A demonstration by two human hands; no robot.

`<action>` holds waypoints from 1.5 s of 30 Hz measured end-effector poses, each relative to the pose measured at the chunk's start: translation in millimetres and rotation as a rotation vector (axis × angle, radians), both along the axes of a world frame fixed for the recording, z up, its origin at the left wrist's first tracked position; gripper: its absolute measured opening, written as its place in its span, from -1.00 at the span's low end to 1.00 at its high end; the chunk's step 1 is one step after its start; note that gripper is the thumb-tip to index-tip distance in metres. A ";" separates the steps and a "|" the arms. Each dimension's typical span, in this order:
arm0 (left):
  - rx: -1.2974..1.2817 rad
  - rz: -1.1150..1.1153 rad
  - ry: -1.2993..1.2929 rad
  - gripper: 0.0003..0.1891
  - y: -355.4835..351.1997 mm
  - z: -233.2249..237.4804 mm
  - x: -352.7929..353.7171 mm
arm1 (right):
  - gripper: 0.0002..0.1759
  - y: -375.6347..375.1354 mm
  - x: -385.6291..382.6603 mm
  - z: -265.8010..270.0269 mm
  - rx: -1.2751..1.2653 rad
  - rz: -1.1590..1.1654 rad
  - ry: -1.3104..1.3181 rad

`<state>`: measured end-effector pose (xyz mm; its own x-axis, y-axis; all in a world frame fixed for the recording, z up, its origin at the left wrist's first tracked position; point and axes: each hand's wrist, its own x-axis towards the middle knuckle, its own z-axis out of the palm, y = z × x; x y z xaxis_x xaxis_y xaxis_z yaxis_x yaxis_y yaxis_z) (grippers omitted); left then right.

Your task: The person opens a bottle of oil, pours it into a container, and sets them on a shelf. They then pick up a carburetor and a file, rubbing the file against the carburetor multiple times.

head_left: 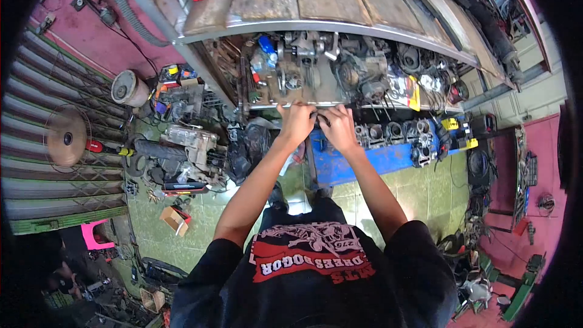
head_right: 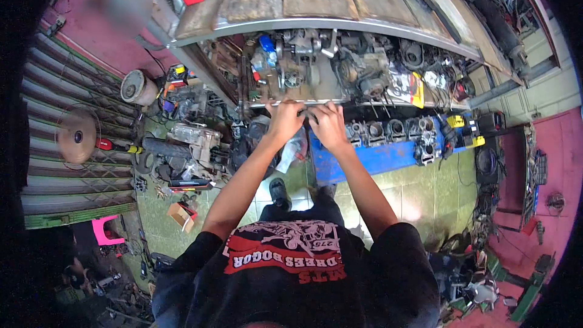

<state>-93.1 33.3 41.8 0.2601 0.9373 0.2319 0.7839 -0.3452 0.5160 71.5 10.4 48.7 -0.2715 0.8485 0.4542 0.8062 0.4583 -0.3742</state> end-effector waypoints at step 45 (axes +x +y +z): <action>-0.156 0.075 -0.018 -0.46 -59.0 -172.5 89.7 | -0.38 -49.8 89.2 -179.0 -0.362 -0.199 -0.100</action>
